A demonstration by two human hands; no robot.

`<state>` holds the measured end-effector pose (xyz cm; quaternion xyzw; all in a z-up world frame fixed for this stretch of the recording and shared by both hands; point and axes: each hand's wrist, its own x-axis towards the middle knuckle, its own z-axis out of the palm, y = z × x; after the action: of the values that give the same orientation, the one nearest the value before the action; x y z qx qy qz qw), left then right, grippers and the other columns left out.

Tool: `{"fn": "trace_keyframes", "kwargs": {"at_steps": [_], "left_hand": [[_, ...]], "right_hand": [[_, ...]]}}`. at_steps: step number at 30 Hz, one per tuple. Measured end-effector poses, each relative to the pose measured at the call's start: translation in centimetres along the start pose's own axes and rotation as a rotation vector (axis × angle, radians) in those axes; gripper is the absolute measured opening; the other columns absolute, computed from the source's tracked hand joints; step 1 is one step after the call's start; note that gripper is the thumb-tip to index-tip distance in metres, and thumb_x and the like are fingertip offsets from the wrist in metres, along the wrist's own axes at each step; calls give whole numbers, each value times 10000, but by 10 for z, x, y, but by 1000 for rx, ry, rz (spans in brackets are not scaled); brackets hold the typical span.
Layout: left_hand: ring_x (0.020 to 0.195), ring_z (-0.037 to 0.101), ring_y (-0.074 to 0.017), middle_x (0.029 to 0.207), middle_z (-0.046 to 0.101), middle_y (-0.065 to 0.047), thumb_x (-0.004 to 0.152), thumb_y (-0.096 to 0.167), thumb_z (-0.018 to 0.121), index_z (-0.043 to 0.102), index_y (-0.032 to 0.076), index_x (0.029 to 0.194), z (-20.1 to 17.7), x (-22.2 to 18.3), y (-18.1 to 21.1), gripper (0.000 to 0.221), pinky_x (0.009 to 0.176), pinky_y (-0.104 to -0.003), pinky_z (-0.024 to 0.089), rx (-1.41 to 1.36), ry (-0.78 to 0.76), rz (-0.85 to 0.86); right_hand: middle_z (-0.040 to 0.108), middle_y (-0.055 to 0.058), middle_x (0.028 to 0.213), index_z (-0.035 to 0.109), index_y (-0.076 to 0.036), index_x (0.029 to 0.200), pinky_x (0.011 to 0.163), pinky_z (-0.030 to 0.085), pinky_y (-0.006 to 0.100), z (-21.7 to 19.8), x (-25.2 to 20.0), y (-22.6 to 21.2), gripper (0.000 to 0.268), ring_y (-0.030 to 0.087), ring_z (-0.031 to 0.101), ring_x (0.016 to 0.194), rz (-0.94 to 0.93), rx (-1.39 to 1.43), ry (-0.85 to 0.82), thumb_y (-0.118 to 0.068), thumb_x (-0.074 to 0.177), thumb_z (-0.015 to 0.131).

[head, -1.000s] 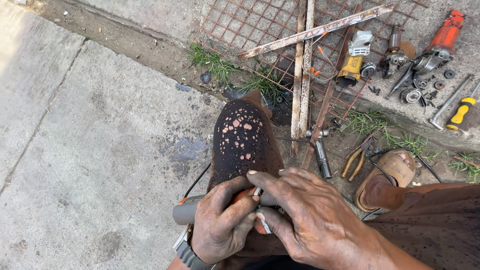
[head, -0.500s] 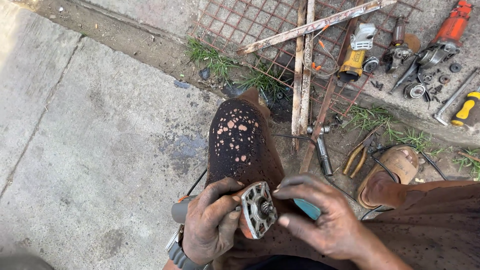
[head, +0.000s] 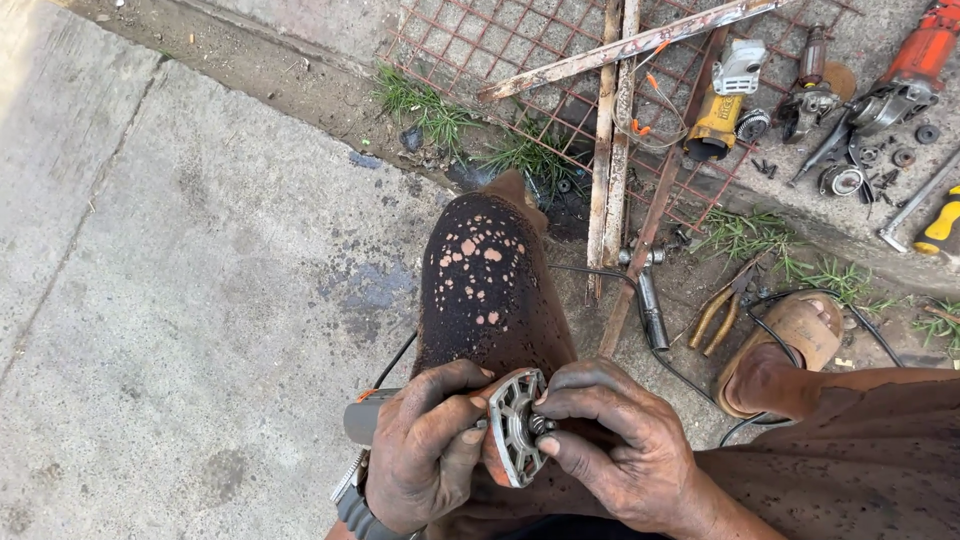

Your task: Adjusting and repairing the internal gear housing of an electric angle grinder using a screwdriver.

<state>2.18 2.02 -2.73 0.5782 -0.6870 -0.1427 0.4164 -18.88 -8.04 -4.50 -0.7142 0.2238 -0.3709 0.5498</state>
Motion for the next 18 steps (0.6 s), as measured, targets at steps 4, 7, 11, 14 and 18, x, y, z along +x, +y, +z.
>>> {"fn": "trace_keyframes", "kwargs": {"at_steps": [4, 7, 11, 14, 18], "left_hand": [[979, 749, -371, 1151, 670, -240, 1120, 246, 448, 527, 87, 1232, 0, 0, 0, 210, 803, -452, 625, -23, -1, 15], [978, 743, -366, 1147, 672, -230, 1118, 239, 444, 532, 82, 1226, -1, 0, 0, 210, 815, -449, 618, -15, -1, 22], [961, 735, -362, 1146, 674, -227, 1123, 249, 435, 519, 82, 1241, 0, 1, 1, 221, 800, -442, 605, 4, -6, 33], [942, 727, -371, 1113, 667, -231, 1113, 227, 447, 540, 58, 1208, 1, 5, 4, 215, 792, -451, 609, 14, -10, 39], [968, 729, -361, 1131, 665, -220, 1107, 229, 452, 556, 62, 1204, 1, 5, 4, 220, 788, -448, 609, 29, -7, 23]], "right_hand": [[702, 92, 1031, 693, -56, 1082, 883, 595, 362, -2, -2, -2, 205, 248, 721, 955, -22, -81, -33, -231, 976, 672], [698, 113, 1059, 683, -46, 1107, 894, 595, 368, -2, -6, 2, 234, 261, 727, 978, -14, -87, -40, -246, 990, 651], [716, 126, 1084, 697, -46, 1121, 923, 608, 374, -2, -10, 5, 257, 270, 752, 1007, -7, -87, -20, -260, 983, 661], [725, 143, 1047, 685, -32, 1098, 938, 596, 395, -2, -11, 5, 252, 284, 747, 989, 7, -59, -8, -252, 978, 660], [714, 131, 1074, 655, -46, 1144, 918, 603, 396, -2, -18, 8, 242, 286, 743, 1005, 31, 31, 20, -242, 1004, 635]]}}
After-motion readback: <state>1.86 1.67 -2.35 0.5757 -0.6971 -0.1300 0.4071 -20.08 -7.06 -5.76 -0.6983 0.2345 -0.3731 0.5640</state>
